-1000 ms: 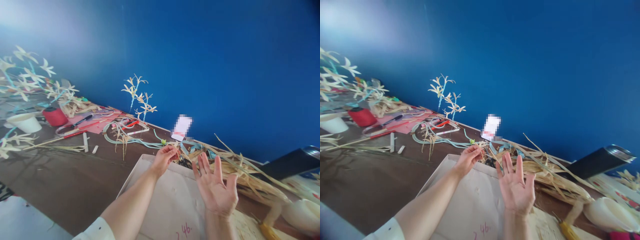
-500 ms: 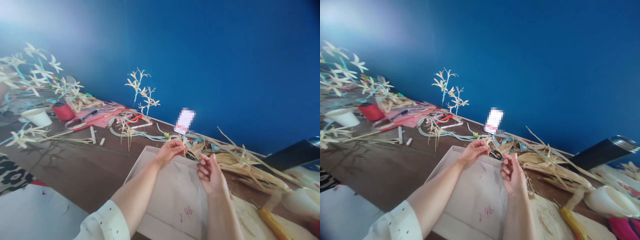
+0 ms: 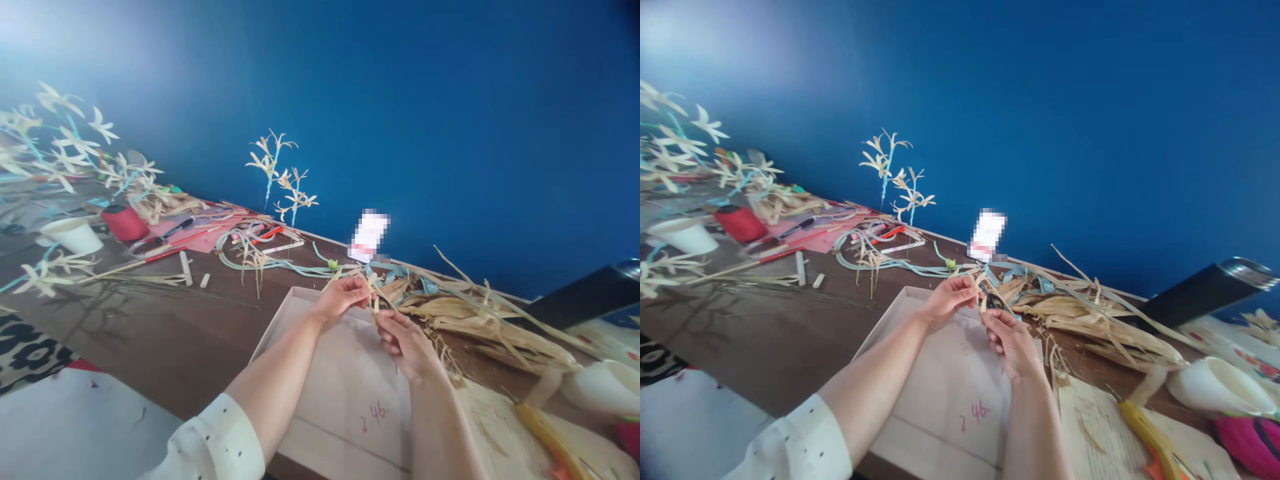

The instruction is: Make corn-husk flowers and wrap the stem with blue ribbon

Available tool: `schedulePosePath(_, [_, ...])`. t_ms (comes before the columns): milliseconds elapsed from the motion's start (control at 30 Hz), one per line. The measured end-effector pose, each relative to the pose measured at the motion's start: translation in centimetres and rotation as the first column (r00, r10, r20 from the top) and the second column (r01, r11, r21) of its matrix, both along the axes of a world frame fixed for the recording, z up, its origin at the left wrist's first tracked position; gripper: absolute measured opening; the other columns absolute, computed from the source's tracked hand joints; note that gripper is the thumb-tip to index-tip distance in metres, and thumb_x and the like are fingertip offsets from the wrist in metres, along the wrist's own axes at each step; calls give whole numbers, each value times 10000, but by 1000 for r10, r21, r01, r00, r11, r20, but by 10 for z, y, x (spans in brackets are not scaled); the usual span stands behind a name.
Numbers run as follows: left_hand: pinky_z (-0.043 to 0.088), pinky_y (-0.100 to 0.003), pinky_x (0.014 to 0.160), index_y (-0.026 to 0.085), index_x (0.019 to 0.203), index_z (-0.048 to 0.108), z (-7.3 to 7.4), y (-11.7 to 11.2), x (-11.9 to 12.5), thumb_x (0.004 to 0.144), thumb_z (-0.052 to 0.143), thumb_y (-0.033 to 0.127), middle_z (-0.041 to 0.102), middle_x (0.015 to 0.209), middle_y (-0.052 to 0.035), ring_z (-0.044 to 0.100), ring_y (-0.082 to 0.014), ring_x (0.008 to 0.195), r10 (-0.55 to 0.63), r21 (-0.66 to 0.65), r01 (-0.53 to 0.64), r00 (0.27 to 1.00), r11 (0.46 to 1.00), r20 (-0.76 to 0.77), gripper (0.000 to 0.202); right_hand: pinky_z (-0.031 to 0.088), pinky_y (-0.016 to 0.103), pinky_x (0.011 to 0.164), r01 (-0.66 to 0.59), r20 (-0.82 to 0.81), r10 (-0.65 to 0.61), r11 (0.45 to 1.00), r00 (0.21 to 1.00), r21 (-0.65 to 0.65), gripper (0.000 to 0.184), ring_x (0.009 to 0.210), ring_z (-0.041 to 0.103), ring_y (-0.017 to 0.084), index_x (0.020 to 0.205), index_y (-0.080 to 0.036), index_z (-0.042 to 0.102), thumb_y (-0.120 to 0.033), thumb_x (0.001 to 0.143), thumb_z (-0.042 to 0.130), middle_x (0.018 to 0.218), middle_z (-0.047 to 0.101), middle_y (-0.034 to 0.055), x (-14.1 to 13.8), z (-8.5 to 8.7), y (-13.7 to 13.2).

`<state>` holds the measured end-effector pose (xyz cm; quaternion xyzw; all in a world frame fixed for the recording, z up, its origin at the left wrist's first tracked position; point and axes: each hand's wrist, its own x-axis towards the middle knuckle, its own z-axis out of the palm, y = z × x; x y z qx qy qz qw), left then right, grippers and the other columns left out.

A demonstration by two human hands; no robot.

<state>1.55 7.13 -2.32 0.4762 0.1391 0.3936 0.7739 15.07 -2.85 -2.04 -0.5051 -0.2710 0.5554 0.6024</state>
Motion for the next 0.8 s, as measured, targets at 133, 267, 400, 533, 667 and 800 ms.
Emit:
schedulePosePath(133, [386, -235, 624, 127, 701, 587, 0, -1, 1, 657, 739, 370, 633, 765, -52, 540, -111, 659, 58, -25, -59, 998, 998, -39, 291, 225, 140, 349, 225, 1, -226, 972, 974, 71, 277, 466, 401, 36, 734, -157, 670, -303, 552, 821, 679, 575, -15, 2, -4, 4])
schedulePosePath(267, [400, -235, 618, 117, 704, 589, -2, -5, 3, 687, 708, 390, 619, 747, -48, 515, -90, 607, 33, 71, -26, 993, 997, -110, 299, 240, 135, 348, 335, -17, -336, 935, 942, 119, 283, 453, 418, 28, 766, -165, 676, -290, 557, 821, 694, 615, -11, 4, -5, 6])
schedulePosePath(400, [419, -232, 620, 113, 732, 592, -5, -9, 4, 699, 694, 403, 584, 691, -25, 510, -83, 592, 59, 132, -35, 982, 991, -179, 309, 258, 126, 351, 357, -43, -354, 923, 934, 146, 273, 449, 423, 24, 756, -171, 665, -273, 558, 824, 698, 631, -11, 2, -4, 6])
schedulePosePath(533, [436, -240, 615, 114, 740, 591, -7, -11, 5, 682, 700, 420, 578, 669, -17, 523, -90, 586, 79, 164, -41, 970, 986, -231, 330, 269, 126, 348, 347, -54, -343, 925, 938, 153, 255, 457, 430, 31, 740, -174, 669, -275, 562, 821, 696, 636, -6, 0, -4, 7])
schedulePosePath(667, [433, -232, 589, 116, 726, 591, -6, -11, 6, 650, 716, 430, 572, 632, 1, 514, -84, 553, 137, 203, -85, 957, 976, -256, 346, 279, 135, 349, 331, -60, -325, 930, 944, 159, 247, 458, 436, 34, 735, -178, 671, -280, 564, 817, 743, 662, 10, 0, -6, 8])
schedulePosePath(800, [424, -225, 568, 115, 697, 609, -4, -12, 6, 634, 721, 440, 580, 605, 0, 508, -83, 539, 201, 246, -134, 941, 960, -272, 349, 278, 138, 348, 332, -89, -321, 930, 943, 161, 255, 459, 448, 38, 731, -184, 658, -273, 553, 818, 752, 666, 7, -1, -6, 9])
